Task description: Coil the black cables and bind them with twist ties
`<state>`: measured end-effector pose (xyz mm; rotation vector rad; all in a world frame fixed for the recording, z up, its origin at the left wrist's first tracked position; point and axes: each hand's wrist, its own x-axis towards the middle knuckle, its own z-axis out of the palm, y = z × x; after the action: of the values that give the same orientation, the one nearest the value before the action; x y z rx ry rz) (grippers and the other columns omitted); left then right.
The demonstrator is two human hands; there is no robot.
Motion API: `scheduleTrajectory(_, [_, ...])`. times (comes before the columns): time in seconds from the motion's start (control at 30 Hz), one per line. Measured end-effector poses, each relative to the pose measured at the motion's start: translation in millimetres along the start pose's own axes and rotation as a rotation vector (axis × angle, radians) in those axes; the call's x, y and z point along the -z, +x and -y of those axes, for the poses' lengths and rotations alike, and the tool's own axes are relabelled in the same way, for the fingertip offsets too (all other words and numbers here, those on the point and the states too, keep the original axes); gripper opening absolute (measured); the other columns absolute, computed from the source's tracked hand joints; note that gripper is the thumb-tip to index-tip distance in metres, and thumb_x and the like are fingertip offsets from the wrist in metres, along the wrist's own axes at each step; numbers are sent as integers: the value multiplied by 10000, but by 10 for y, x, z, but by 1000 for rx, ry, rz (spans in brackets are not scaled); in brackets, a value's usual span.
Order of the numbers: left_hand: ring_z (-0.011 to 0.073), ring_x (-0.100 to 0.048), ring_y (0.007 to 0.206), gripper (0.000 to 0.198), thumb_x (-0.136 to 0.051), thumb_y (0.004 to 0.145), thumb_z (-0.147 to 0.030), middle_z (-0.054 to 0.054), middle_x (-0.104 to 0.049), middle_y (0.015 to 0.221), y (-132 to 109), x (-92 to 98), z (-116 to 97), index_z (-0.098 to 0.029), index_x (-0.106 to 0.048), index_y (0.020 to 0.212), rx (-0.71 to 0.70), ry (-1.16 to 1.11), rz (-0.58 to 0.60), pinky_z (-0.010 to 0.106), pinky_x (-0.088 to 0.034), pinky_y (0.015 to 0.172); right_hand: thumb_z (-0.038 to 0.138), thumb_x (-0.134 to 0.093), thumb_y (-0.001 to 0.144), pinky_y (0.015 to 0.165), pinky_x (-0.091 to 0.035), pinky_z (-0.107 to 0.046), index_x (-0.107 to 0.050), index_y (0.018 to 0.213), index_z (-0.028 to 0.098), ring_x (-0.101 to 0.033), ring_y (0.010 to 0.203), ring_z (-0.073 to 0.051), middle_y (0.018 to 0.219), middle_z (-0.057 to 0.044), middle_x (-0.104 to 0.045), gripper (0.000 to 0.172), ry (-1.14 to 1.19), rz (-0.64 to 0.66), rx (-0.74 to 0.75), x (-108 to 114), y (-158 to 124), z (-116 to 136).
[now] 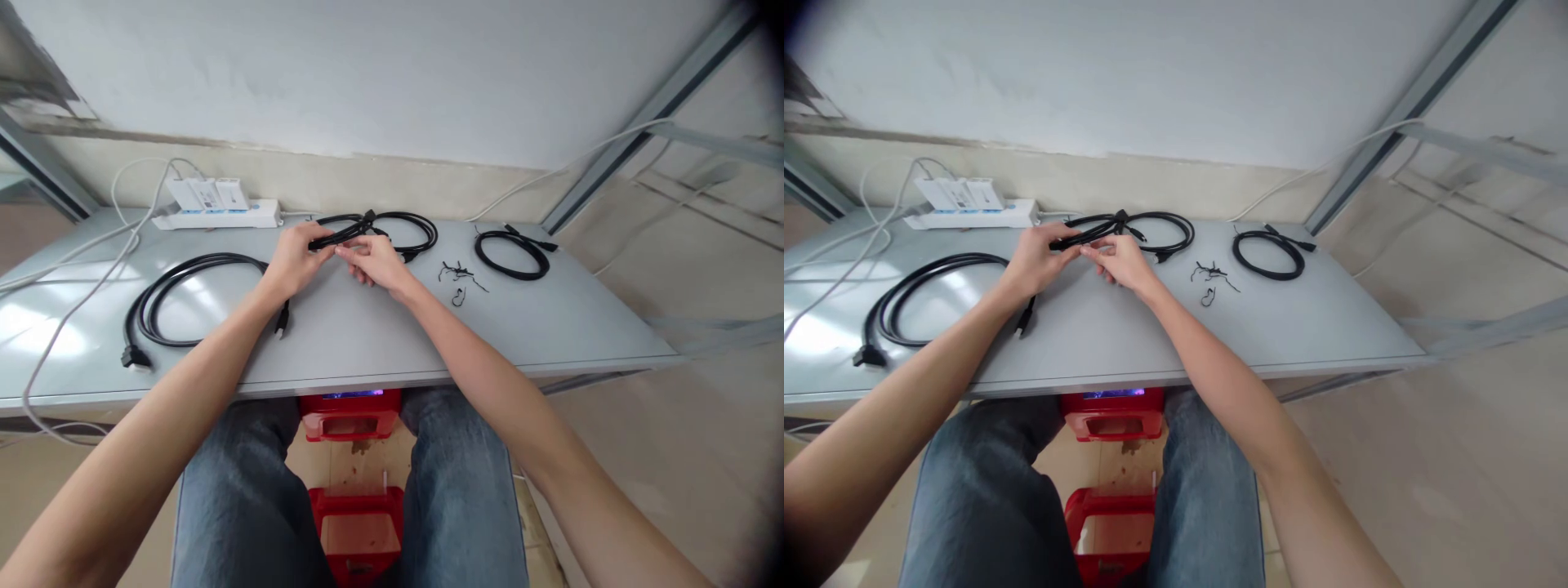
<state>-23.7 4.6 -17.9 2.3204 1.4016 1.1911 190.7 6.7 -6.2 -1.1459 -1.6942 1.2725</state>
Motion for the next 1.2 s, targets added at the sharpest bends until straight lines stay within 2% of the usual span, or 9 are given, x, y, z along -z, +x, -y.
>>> scheduleTrajectory(0.07, [314, -786, 1005, 275, -737, 1021, -445, 86, -824, 997, 0, 5, 10, -252, -924, 1078, -4, -7, -14, 434, -647, 969, 328, -929, 1087, 410, -405, -211, -783, 1154, 184, -580, 516, -103, 702, 34, -711, 216, 66, -7, -19, -3, -7, 2])
scheduleTrajectory(0.2, [311, -765, 1006, 301, -726, 1067, -495, 88, -769, 953, -7, 15, 10, -265, -918, 1037, -5, -19, -9, 450, -649, 961, 260, -870, 1125, 447, -495, -178, -821, 1206, 178, -691, 660, -107, 888, -10, -778, 125, 119, -4, 10, -17, 1, -8])
scheduleTrajectory(0.33, [300, -747, 985, 373, -723, 1089, -534, 98, -757, 1000, -20, 22, 9, -259, -931, 1231, -2, -28, -37, 464, -639, 978, 345, -903, 1107, 509, -561, -165, -841, 1254, 202, -789, 846, -137, 1115, -59, -833, 214, 125, 0, 31, -6, 1, -6])
scheduleTrajectory(0.43, [292, -738, 963, 408, -722, 1099, -549, 101, -761, 1000, -28, 20, 17, -258, -930, 1295, -15, -17, -36, 466, -637, 986, 401, -899, 1110, 522, -573, -167, -849, 1127, 186, -810, 902, -155, 1174, -88, -857, 222, 115, 65, 43, 10, -1, -3])
scheduleTrajectory(0.63, [286, -753, 912, 441, -675, 1120, -580, 87, -823, 973, -34, -6, 11, -253, -923, 1280, -19, -6, -18, 446, -656, 955, 449, -914, 1098, 499, -568, -172, -808, 960, 180, -785, 837, -145, 1075, -85, -847, 320, 107, 118, 86, -12, 24, -19])
scheduleTrajectory(0.83, [334, -791, 1009, 452, -611, 1145, -607, 115, -799, 963, -19, -29, -29, -250, -868, 1040, -51, 14, 39, 466, -645, 1019, 457, -868, 1134, 475, -541, -188, -707, 890, 192, -715, 711, -111, 932, -33, -745, 395, 107, 93, 71, -53, 20, 14])
scheduleTrajectory(0.93, [349, -793, 1100, 464, -599, 1138, -612, 119, -815, 1087, -11, -47, -5, -241, -845, 1267, -61, 6, 45, 480, -623, 1091, 466, -851, 1146, 471, -526, -197, -671, 902, 202, -688, 670, -106, 890, -14, -709, 402, 79, 77, 78, -65, 30, 4])
scheduleTrajectory(1.03, [339, -787, 1084, 551, -662, 1112, -585, 105, -794, 1087, -16, -52, 21, -237, -724, 1535, -47, -5, 35, 496, -615, 1105, 471, -789, 1186, 470, -514, -201, -656, 928, 214, -662, 657, -106, 886, -11, -696, 388, 18, 50, 119, -79, 61, -49])
scheduleTrajectory(1.2, [295, -763, 976, 455, -689, 1110, -508, 69, -753, 993, -40, -15, -35, -274, -694, 1501, -31, -17, 2, 465, -632, 1053, 394, -651, 1250, 547, -510, -201, -642, 1000, 242, -636, 679, -101, 960, -12, -694, 293, -95, -96, 221, -87, 91, -115])
